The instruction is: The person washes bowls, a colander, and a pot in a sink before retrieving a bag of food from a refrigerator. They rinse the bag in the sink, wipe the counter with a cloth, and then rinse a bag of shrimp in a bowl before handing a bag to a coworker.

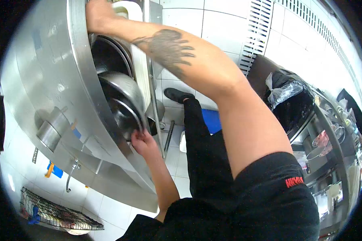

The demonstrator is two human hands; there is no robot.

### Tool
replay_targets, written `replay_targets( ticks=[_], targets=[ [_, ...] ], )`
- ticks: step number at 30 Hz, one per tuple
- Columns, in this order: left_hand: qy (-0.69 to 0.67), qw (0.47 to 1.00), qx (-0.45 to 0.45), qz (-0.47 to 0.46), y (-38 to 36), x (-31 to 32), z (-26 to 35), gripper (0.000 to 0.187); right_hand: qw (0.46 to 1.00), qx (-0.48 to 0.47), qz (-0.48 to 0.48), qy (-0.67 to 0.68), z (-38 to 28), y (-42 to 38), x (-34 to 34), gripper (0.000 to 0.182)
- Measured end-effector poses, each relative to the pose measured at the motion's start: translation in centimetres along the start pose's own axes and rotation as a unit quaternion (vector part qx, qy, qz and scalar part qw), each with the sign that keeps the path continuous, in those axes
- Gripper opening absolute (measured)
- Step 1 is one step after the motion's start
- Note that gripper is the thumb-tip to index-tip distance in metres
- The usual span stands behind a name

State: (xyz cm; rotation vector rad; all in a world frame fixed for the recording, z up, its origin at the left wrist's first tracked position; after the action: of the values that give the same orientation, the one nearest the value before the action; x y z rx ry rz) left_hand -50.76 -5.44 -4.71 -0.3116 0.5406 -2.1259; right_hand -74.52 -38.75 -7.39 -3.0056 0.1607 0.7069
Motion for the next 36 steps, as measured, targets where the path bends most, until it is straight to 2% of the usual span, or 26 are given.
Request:
replay_targets(
  ticks=[1,4,5,7,8,10,12,14,15,16,17,19,20,21,23,24,25,26,29,31,32,33,35,36],
  targets=[
    [-0.007,1.000,0.011,-0.009,0.6,3.2,0.1,0.034,1.000,0.004,-0.019,0.005,-0.3,-1.6,-1.3,0.036],
    [-0.097,0.987,-0.018,-0.126,7.7,7.4,-0.9,0.039,0.987,-0.063,-0.138,0.055,-4.5,-10.2,-3.9,0.039],
    [-0.091,0.991,-0.075,-0.057,9.8,8.4,-0.9,0.043,0.971,-0.114,-0.190,0.091,-6.6,-13.0,-4.6,0.040],
    [-0.108,0.989,-0.076,-0.071,10.5,8.6,-0.7,0.047,0.936,-0.188,-0.255,0.156,-8.9,-16.7,-5.4,0.042],
    [-0.123,0.986,-0.076,-0.078,10.4,8.1,-0.5,0.051,0.929,-0.198,-0.257,0.179,-8.8,-17.3,-6.0,0.043],
    [-0.145,0.983,-0.072,-0.088,9.3,6.3,0.6,0.059,0.946,-0.148,-0.208,0.198,-6.3,-16.4,-7.9,0.045],
    [-0.172,0.975,-0.068,-0.123,7.6,3.2,0.4,0.063,0.979,-0.036,-0.105,0.170,-2.1,-14.3,-9.6,0.047],
    [-0.187,0.974,-0.086,-0.092,4.5,1.2,1.0,0.066,0.986,0.095,-0.005,0.139,2.3,-12.0,-9.8,0.049],
    [-0.170,0.980,-0.105,-0.023,1.6,1.3,1.5,0.065,0.982,0.134,0.016,0.134,3.8,-11.0,-9.2,0.050],
    [-0.111,0.990,-0.089,-0.016,0.0,0.6,1.7,0.061,0.978,0.158,0.029,0.133,4.4,-10.6,-8.3,0.051],
    [-0.053,0.996,-0.073,-0.008,-1.3,-0.1,2.0,0.057,0.978,0.161,0.021,0.133,4.3,-10.2,-6.8,0.053],
    [0.040,0.992,-0.116,-0.001,-1.5,-4.1,2.1,0.044,0.980,0.146,-0.015,0.135,3.0,-9.5,-4.0,0.055],
    [0.039,0.993,-0.114,0.002,-1.9,-5.8,2.3,0.044,0.986,0.119,-0.007,0.116,2.9,-9.0,-1.5,0.073],
    [0.070,0.989,-0.130,0.020,-2.6,-7.0,2.3,0.041,0.982,0.109,-0.068,0.136,1.6,-8.6,-0.7,0.062],
    [0.105,0.982,-0.149,0.043,-3.8,-8.7,2.2,0.038,0.966,0.134,-0.194,0.102,-0.5,-7.7,2.4,0.062],
    [0.128,0.984,-0.117,0.030,-4.5,-8.8,2.3,0.036,0.966,0.138,-0.195,0.102,-0.8,-7.7,3.6,0.062],
    [0.151,0.985,-0.085,0.016,-5.1,-8.8,2.6,0.035,0.984,0.072,-0.159,-0.043,-1.0,-7.8,4.6,0.059],
    [0.158,0.984,-0.076,0.019,-6.1,-6.4,3.1,0.031,0.975,0.002,-0.119,-0.188,-1.0,-8.0,5.4,0.056],
    [0.152,0.988,-0.038,0.009,-6.5,-2.2,3.9,0.041,0.974,0.039,-0.142,-0.171,-0.1,-8.3,6.5,0.048],
    [0.111,0.990,-0.029,0.087,-3.3,-3.2,2.3,0.047,0.976,0.035,-0.124,-0.175,0.9,-10.1,5.9,0.047],
    [0.117,0.992,0.048,-0.009,-3.1,-0.9,1.4,0.046,0.986,0.080,-0.066,-0.129,1.7,-11.6,5.3,0.045],
    [0.093,0.993,0.061,-0.042,-2.5,1.5,1.0,0.045,0.989,0.123,-0.008,-0.084,2.8,-13.0,4.6,0.043],
    [0.048,0.990,0.095,-0.091,-0.1,5.3,-0.1,0.045,0.984,0.150,0.035,-0.093,6.4,-16.6,3.0,0.039],
    [0.031,0.987,0.116,-0.104,1.5,7.1,-0.8,0.044,0.984,0.157,0.027,-0.076,8.5,-18.8,2.0,0.037]
  ],
)
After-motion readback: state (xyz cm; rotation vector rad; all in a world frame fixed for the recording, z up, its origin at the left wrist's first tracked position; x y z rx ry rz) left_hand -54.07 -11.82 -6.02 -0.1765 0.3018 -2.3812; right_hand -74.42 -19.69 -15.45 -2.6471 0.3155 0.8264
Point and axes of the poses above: each hand's wrist, its own y-axis towards the middle knuckle, its own x-axis out of the palm, z = x × y, the point moved 1 cm from there along y, towards the middle knuckle, and after that the axes turned 6 degrees about x, right-handed, at the moved point
